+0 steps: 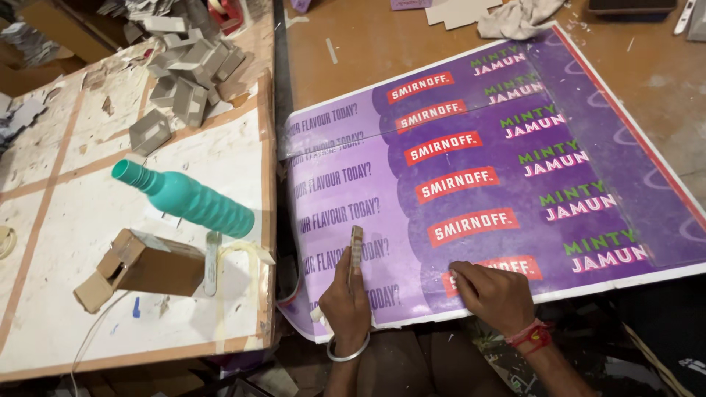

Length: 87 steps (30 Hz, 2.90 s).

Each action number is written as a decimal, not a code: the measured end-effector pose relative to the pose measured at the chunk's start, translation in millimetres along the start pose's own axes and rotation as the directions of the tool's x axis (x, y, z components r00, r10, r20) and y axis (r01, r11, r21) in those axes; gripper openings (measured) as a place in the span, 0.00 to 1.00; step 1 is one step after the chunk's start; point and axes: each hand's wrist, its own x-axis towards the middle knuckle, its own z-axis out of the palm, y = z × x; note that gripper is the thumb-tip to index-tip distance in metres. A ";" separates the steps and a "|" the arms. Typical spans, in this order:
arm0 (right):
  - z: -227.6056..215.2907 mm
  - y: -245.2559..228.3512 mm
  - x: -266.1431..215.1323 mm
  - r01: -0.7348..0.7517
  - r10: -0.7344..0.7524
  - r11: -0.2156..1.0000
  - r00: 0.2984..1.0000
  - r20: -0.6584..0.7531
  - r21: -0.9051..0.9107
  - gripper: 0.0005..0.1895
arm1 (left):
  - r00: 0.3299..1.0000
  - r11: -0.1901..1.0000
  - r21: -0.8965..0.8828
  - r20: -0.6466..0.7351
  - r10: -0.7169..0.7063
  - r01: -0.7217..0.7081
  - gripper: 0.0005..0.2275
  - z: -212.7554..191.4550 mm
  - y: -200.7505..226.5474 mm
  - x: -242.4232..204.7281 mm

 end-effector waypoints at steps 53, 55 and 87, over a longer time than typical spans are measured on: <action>10.6 19.4 -25.4 -0.119 0.134 0.986 0.982 0.130 -0.119 0.08 | 0.964 0.964 0.004 0.025 0.264 -0.264 0.16 -15.6 12.0 -2.0; 11.4 19.5 -27.2 -0.106 0.127 0.982 0.984 0.129 -0.153 0.08 | 0.966 0.966 -0.018 0.030 0.257 -0.257 0.16 -17.0 12.5 -1.2; 12.7 14.5 -14.2 -0.139 0.154 0.981 0.983 0.104 -0.138 0.09 | 0.969 0.969 0.025 0.003 0.245 -0.245 0.15 -8.2 11.3 -0.2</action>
